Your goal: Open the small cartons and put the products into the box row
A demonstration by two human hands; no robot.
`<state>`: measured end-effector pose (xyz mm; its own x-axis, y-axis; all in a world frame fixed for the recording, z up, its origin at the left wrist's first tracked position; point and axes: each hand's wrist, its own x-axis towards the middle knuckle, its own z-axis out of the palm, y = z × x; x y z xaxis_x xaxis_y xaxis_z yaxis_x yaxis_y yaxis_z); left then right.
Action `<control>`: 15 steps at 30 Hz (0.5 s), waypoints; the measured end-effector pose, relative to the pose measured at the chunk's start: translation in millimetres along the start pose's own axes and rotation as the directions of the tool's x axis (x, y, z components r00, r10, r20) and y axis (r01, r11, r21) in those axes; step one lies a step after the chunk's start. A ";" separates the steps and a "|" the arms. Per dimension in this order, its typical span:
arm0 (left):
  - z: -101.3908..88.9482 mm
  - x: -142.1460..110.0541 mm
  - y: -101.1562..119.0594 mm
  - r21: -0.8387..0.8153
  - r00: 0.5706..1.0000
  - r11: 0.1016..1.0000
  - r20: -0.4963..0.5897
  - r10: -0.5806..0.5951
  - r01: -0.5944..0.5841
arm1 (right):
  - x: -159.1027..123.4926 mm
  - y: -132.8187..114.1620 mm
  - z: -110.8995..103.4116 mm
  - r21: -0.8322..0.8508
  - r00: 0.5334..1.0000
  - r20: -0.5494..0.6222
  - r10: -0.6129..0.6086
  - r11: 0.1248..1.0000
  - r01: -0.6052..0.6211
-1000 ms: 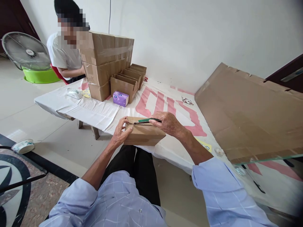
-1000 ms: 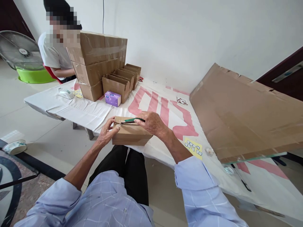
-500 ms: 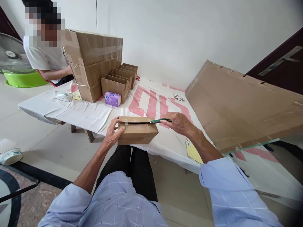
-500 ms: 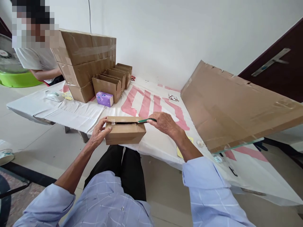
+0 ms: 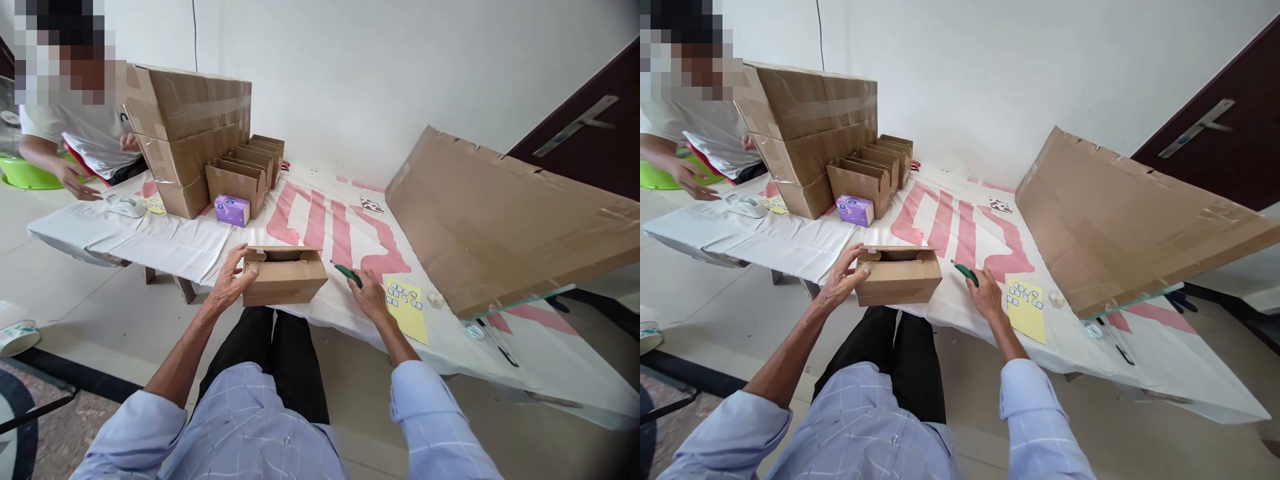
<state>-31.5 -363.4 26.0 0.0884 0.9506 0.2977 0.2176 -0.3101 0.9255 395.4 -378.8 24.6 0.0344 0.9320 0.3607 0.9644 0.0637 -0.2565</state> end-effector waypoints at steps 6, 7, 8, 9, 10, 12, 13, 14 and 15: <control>-4.9 2.6 3.8 0.047 0.999 0.999 0.034 0.012 -0.014 | -27.2 12.3 60.1 0.026 0.998 -0.058 0.029 0.999 -0.028; -5.3 3.4 3.8 0.045 0.999 0.999 0.035 0.013 -0.015 | -25.0 10.9 61.3 0.060 0.997 -0.081 0.009 0.998 -0.004; -5.8 4.3 3.8 0.042 0.999 0.999 0.036 0.014 -0.015 | -21.0 7.3 60.1 0.103 0.993 -0.117 -0.016 0.994 0.029; -6.2 5.2 3.9 0.039 0.999 0.999 0.036 0.014 -0.015 | -15.8 1.2 56.9 0.148 0.985 -0.166 -0.042 0.987 0.067; -6.7 6.3 4.3 0.038 0.999 0.999 0.037 0.013 -0.015 | -9.5 -7.8 51.9 0.187 0.972 -0.224 -0.067 0.976 0.110; -7.8 8.5 5.9 0.039 0.999 0.999 0.041 0.013 -0.015 | 4.6 -33.6 38.3 0.224 0.935 -0.333 -0.120 0.954 0.202; -8.4 9.7 7.0 0.040 0.999 0.999 0.040 0.016 -0.018 | 11.8 -49.5 30.8 0.219 0.914 -0.375 -0.153 0.944 0.247; -8.9 11.0 8.3 0.040 0.999 0.999 0.037 0.022 -0.023 | 18.6 -66.3 23.5 0.206 0.896 -0.402 -0.189 0.935 0.290; -9.3 12.4 9.6 0.039 0.999 0.999 0.032 0.031 -0.032 | 25.1 -83.4 16.9 0.189 0.881 -0.413 -0.232 0.924 0.332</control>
<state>-37.4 -354.5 40.8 0.1257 0.9395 0.3186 0.2526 -0.3409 0.9055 311.4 -354.6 39.9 -0.0852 0.6589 0.7474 0.8532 0.4356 -0.2868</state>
